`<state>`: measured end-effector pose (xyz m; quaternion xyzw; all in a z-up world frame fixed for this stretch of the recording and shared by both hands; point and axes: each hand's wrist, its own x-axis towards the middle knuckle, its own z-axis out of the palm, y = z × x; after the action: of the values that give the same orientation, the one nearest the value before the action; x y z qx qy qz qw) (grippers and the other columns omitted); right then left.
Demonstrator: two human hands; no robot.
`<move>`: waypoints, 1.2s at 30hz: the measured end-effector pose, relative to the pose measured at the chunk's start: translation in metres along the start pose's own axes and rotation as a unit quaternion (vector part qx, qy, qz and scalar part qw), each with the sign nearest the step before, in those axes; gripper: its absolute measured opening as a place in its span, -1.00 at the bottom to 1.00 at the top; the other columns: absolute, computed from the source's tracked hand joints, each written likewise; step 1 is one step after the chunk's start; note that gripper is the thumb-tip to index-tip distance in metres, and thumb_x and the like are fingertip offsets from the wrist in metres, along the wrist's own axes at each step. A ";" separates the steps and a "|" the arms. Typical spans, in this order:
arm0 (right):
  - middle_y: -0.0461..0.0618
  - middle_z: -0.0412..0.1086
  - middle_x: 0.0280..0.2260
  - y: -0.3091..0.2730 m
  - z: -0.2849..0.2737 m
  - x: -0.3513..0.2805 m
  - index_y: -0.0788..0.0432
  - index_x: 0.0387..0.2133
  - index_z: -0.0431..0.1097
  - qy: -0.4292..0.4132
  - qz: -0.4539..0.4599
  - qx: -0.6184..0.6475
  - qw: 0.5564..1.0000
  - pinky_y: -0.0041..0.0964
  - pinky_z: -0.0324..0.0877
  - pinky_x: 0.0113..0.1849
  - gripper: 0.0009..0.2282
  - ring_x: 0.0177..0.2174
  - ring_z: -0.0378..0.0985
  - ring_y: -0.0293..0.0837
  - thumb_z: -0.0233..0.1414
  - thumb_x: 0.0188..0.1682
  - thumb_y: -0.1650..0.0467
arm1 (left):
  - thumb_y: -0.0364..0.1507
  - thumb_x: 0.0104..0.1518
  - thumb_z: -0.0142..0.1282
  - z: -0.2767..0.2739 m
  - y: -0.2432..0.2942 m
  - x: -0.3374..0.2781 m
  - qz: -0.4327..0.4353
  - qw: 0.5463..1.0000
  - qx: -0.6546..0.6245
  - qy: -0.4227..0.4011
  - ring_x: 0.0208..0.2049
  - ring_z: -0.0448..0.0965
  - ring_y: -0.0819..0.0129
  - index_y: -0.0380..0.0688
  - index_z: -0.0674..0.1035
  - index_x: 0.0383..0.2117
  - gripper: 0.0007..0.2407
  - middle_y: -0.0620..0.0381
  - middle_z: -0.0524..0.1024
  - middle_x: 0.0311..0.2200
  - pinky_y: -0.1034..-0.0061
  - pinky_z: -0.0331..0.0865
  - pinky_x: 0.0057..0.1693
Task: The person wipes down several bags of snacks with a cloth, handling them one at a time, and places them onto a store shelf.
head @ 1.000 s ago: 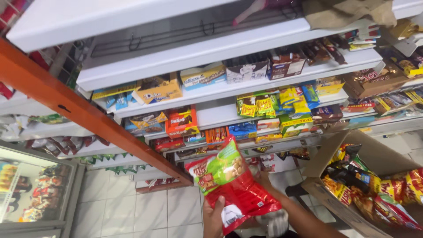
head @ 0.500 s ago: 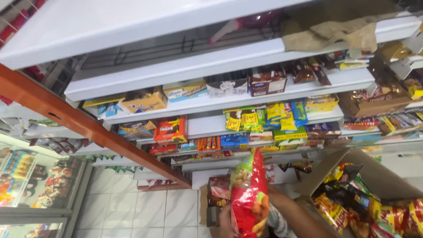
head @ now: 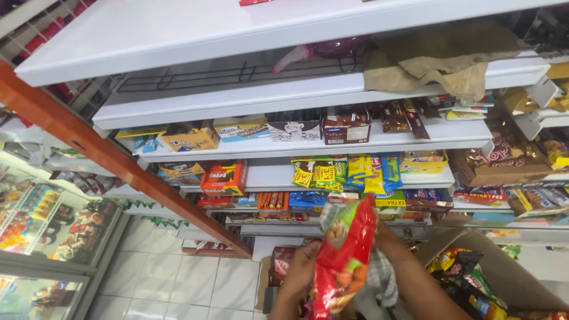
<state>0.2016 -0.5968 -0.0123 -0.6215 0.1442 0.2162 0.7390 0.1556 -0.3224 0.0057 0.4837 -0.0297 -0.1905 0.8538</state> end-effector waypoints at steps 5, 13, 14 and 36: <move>0.08 0.57 -0.14 -0.135 0.024 -0.025 0.24 0.00 0.41 0.028 -0.188 -0.051 0.980 -0.12 0.53 -0.03 -0.54 -0.13 0.64 -0.08 0.25 -0.24 0.44 | 0.16 0.08 0.13 0.020 0.148 -0.034 0.169 0.976 0.113 -0.081 0.26 0.45 0.02 -0.29 0.31 0.30 -0.19 -0.15 0.42 0.23 0.23 0.37 0.31; -0.02 0.48 0.01 -0.313 0.116 -0.119 0.27 0.13 0.32 0.011 -0.570 -0.071 0.819 -0.25 0.48 0.10 -0.48 -0.01 0.56 -0.20 0.30 0.01 0.24 | -0.46 0.10 0.31 0.113 0.303 0.001 0.260 0.908 0.330 -0.018 -0.06 0.62 0.35 -0.27 0.29 0.30 -0.39 -0.02 0.57 -0.01 0.51 0.55 0.04; -0.04 0.47 0.03 -0.321 0.122 -0.129 0.26 0.14 0.32 -0.001 -0.606 -0.065 0.793 -0.27 0.46 0.12 -0.44 0.02 0.54 -0.22 0.32 -0.01 0.19 | -0.48 0.18 0.28 0.112 0.314 0.007 0.296 0.913 0.276 -0.054 -0.07 0.60 0.38 -0.31 0.34 0.29 -0.46 -0.02 0.57 -0.02 0.50 0.55 0.04; -0.10 0.48 -0.12 -0.312 0.106 -0.145 0.29 0.00 0.43 0.142 -0.568 -0.104 0.804 -0.33 0.41 -0.03 -0.72 -0.14 0.49 -0.28 0.14 0.10 0.37 | -0.11 0.26 0.10 0.124 0.504 0.197 0.598 0.667 0.431 0.108 -0.07 0.65 -0.03 -0.30 0.45 0.03 -0.54 -0.15 0.64 -0.12 0.25 0.48 0.02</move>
<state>0.2261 -0.5549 0.3440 -0.6893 -0.1549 -0.3194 0.6315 0.4587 -0.2615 0.4674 0.6933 -0.2990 0.4486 0.4782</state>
